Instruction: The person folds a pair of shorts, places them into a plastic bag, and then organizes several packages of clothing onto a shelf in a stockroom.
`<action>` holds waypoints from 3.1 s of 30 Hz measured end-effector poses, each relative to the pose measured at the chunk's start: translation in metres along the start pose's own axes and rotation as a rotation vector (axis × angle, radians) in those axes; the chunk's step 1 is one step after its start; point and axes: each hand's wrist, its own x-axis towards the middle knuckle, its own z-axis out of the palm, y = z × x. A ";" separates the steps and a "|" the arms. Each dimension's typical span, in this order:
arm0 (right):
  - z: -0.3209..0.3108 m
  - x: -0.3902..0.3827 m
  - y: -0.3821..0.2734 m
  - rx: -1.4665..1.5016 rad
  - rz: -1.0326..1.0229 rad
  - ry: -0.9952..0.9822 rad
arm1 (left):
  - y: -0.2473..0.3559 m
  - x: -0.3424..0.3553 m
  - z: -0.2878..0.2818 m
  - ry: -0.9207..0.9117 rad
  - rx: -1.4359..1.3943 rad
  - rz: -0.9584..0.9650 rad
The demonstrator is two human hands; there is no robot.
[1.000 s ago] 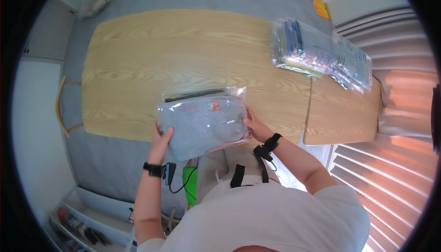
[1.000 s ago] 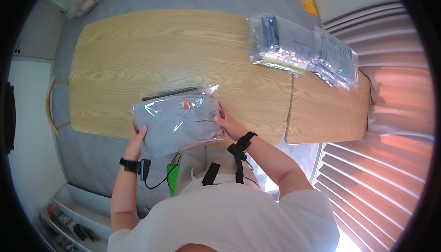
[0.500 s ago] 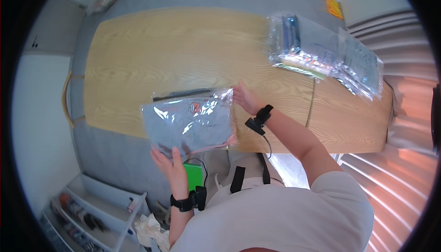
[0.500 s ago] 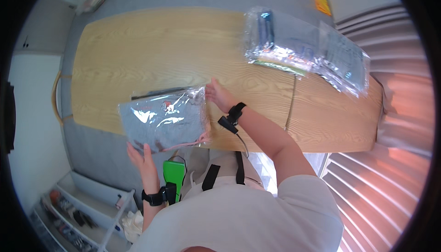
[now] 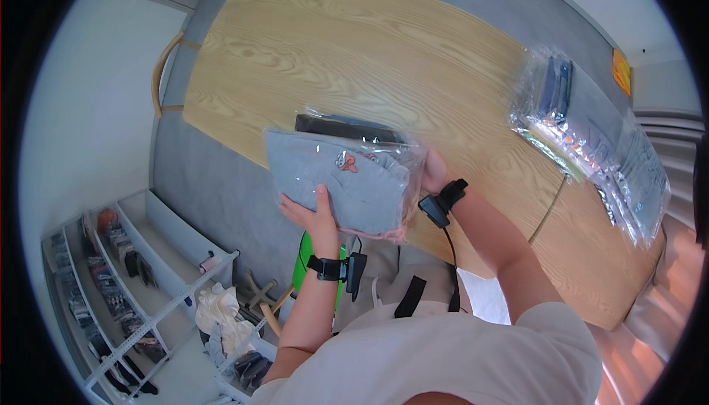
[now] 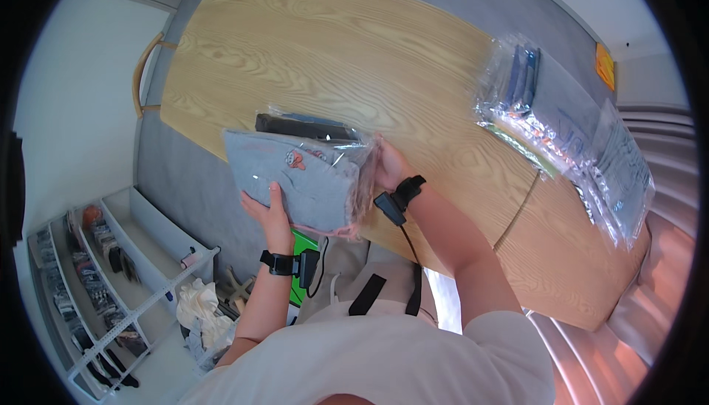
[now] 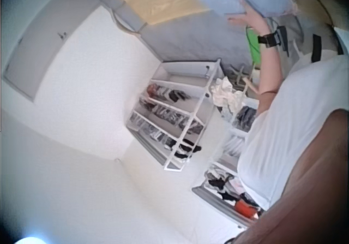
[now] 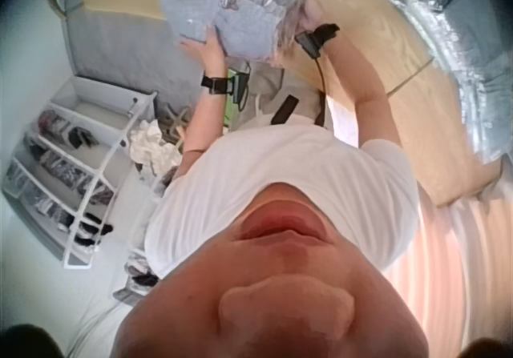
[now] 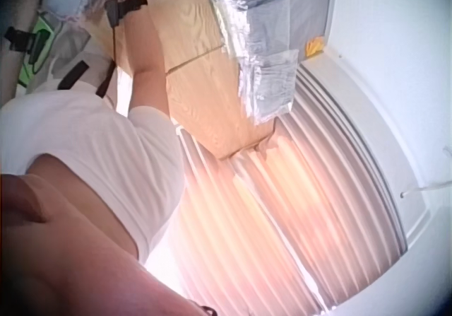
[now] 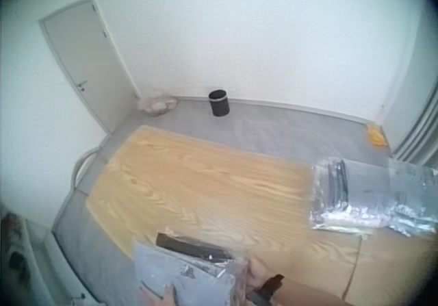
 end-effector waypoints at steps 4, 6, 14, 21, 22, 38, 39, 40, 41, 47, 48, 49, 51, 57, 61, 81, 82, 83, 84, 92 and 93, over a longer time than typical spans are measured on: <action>0.013 0.004 0.012 -0.003 0.041 -0.006 | -0.035 0.020 -0.004 -0.017 -0.235 0.107; 0.019 0.003 0.015 0.091 0.139 0.028 | -0.035 0.018 -0.006 -0.019 -0.176 0.116; 0.029 0.014 0.029 0.088 0.257 0.018 | -0.044 0.025 -0.013 -0.092 -0.392 0.137; 0.040 0.024 0.054 -0.025 0.317 0.000 | -0.075 0.036 -0.013 -0.180 -0.280 0.129; 0.042 0.024 0.058 -0.044 0.318 0.002 | -0.079 0.041 -0.010 -0.190 -0.256 0.138; 0.204 0.108 0.134 -0.377 0.345 -0.021 | -0.053 0.156 -0.185 -0.101 -0.530 0.178; 0.226 0.124 0.145 -0.400 0.363 -0.049 | -0.055 0.170 -0.204 -0.078 -0.553 0.177; 0.248 0.141 0.154 -0.421 0.376 -0.075 | -0.057 0.184 -0.223 -0.048 -0.564 0.186; 0.272 0.157 0.166 -0.444 0.395 -0.102 | -0.059 0.198 -0.242 0.015 -0.607 0.207; 0.400 0.241 0.227 -0.555 0.499 -0.260 | -0.071 0.257 -0.345 0.344 -0.563 0.290; 0.414 0.253 0.235 -0.568 0.518 -0.276 | -0.073 0.267 -0.357 0.391 -0.584 0.290; 0.427 0.264 0.242 -0.580 0.531 -0.287 | -0.075 0.278 -0.365 0.410 -0.586 0.289; 0.458 0.292 0.257 -0.602 0.561 -0.311 | -0.078 0.301 -0.382 0.448 -0.574 0.283; 0.545 0.392 0.302 -0.664 0.655 -0.387 | -0.084 0.405 -0.429 0.545 -0.588 0.216; 0.611 0.465 0.339 -0.725 0.732 -0.447 | -0.089 0.474 -0.473 0.639 -0.595 0.177; 0.822 0.636 0.746 -0.925 1.225 -0.596 | -0.319 0.657 -0.727 1.054 -0.592 -0.236; 0.830 0.642 0.767 -0.930 1.236 -0.594 | -0.331 0.665 -0.743 1.056 -0.607 -0.242; 0.839 0.649 0.786 -0.940 1.253 -0.591 | -0.342 0.676 -0.757 1.056 -0.608 -0.253; 0.844 0.656 0.803 -0.945 1.266 -0.582 | -0.353 0.684 -0.770 1.059 -0.621 -0.281; 0.871 0.725 0.953 -1.016 1.462 -0.521 | -0.481 0.753 -0.813 1.141 -0.664 -0.481; 0.871 0.738 0.976 -1.026 1.500 -0.509 | -0.498 0.764 -0.815 1.178 -0.692 -0.519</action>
